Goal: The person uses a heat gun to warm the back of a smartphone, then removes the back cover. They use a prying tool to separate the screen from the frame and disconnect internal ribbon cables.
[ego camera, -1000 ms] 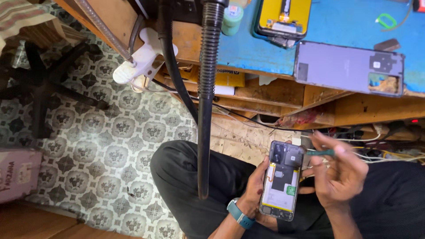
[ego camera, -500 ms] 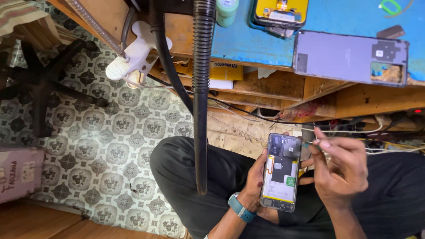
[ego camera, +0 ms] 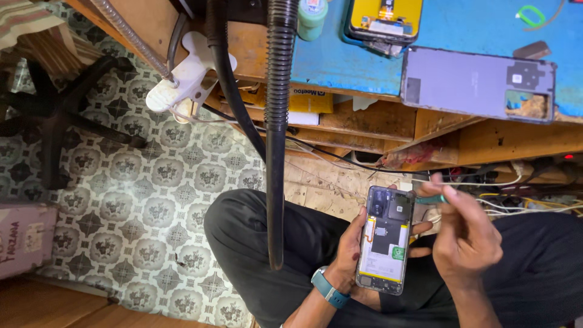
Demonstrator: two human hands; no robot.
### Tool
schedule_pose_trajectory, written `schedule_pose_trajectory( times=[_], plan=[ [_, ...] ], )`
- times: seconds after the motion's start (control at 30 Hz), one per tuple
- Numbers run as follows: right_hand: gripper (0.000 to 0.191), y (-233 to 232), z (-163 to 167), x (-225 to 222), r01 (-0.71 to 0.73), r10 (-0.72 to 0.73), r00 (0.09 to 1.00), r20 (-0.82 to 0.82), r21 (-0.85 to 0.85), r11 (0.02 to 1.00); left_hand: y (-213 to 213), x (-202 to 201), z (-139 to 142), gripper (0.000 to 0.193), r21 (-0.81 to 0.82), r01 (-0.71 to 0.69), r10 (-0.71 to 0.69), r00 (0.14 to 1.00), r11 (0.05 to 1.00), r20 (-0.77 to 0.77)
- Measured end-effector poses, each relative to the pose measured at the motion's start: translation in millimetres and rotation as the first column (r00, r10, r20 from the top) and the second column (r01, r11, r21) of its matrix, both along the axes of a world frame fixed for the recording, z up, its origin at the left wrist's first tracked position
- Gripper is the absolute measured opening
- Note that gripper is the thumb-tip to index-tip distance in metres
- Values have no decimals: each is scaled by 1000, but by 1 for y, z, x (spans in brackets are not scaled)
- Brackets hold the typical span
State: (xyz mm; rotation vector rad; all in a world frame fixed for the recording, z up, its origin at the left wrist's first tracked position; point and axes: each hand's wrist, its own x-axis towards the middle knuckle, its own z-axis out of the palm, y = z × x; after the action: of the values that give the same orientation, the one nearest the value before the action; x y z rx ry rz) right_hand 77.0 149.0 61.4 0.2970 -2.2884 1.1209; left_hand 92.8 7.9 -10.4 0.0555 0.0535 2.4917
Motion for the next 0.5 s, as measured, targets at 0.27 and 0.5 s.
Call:
schedule_pose_trajectory(
  times=[0.27,0.5],
  plan=[
    [42,7,-10,-4,-128,128,992,-2,-13,992,-2,3,-10,69,-111,1,-4,1000,994,-28],
    [61,10,-13,-4,-137,142,989,-47,110,985,1,7,-18,66,-24,13,-11,997,1000,74]
  ],
)
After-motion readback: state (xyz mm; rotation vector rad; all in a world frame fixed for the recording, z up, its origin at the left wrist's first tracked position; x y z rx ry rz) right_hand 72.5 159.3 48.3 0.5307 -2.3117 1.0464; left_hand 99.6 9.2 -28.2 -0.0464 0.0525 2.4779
